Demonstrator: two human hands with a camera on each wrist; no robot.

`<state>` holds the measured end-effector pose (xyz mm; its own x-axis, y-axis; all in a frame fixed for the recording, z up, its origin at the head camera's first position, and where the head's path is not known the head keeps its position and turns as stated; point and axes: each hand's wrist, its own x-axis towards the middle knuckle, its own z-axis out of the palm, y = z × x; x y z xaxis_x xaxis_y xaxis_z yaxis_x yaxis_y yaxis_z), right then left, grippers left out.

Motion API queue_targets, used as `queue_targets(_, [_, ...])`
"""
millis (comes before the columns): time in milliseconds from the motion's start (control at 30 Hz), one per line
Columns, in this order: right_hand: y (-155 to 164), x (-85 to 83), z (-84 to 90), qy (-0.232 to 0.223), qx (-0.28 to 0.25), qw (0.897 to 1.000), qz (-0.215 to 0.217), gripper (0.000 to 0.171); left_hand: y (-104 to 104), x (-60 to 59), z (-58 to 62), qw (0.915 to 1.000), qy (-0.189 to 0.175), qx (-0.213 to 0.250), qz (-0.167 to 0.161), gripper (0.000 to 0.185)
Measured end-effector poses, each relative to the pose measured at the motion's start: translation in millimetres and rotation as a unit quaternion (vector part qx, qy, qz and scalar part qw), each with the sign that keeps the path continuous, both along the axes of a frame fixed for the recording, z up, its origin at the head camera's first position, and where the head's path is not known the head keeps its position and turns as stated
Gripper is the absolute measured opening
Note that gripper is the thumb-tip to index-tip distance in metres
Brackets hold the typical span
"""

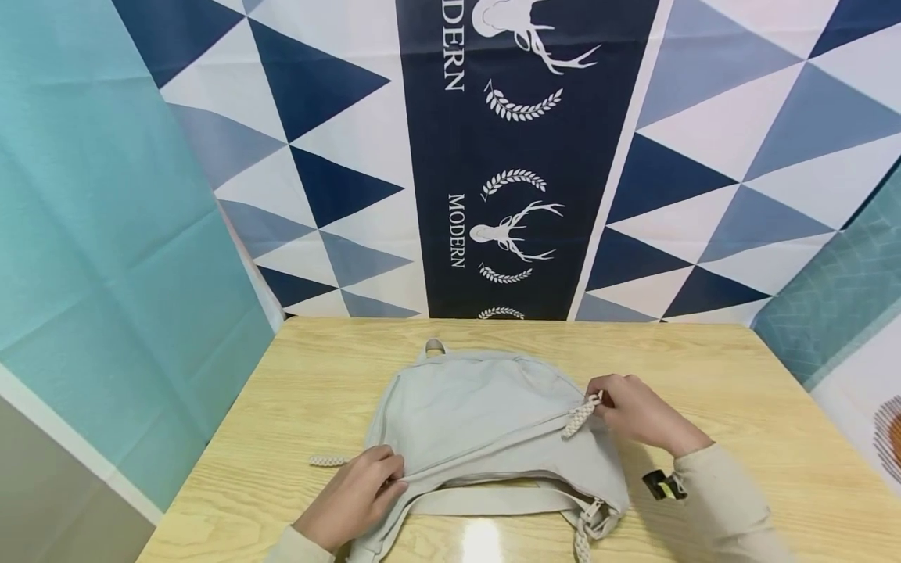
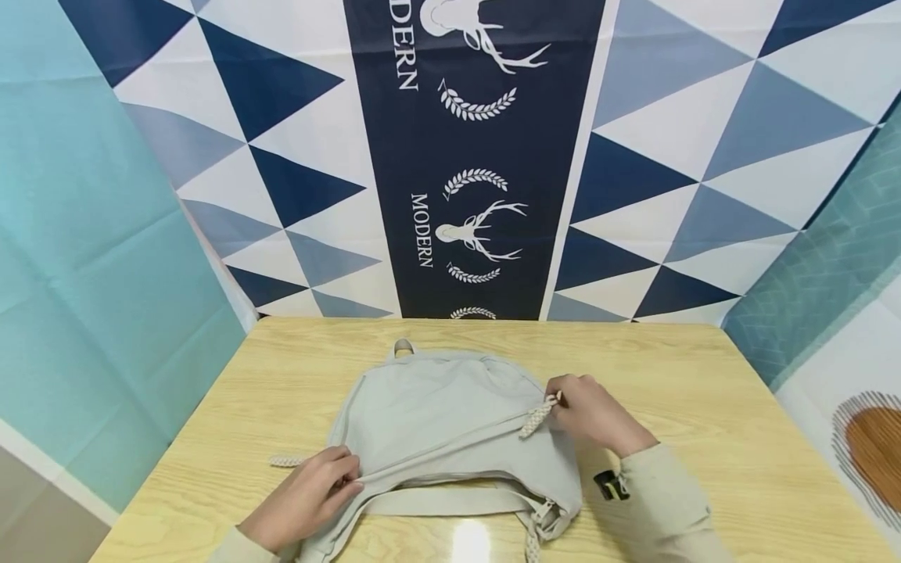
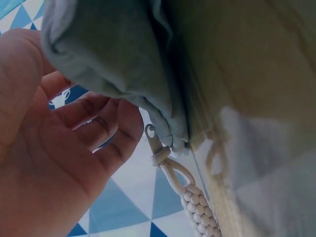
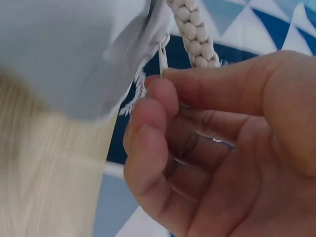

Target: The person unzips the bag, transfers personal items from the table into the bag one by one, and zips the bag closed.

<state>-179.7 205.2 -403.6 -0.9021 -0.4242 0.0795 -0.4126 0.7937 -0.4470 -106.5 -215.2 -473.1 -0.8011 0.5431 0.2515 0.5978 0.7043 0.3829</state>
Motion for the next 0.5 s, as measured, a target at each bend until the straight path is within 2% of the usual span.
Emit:
queue_targets(100, [14.7,-5.8,-3.4,-0.048,-0.014,0.999,0.01,0.018,0.2,1.7,-0.4,1.0,0.0,-0.001,-0.001,0.027])
queue_targets(267, [32.8,-12.3,-14.1,-0.117,-0.05,0.991,0.045,0.016,-0.4,4.3,-0.5,1.0,0.007,0.0,-0.006,0.027])
queue_targets(433, [33.4,-10.7,-26.5,-0.117,-0.079,0.988,0.063,0.021,-4.9,8.8,0.0,0.9992,0.038,-0.009,0.01,0.022])
queue_targets(500, [30.9,-5.4,-29.9,-0.107,-0.084,0.989,0.065,0.023,-6.0,12.1,-0.4,0.9992,0.034,-0.014,0.018,0.019])
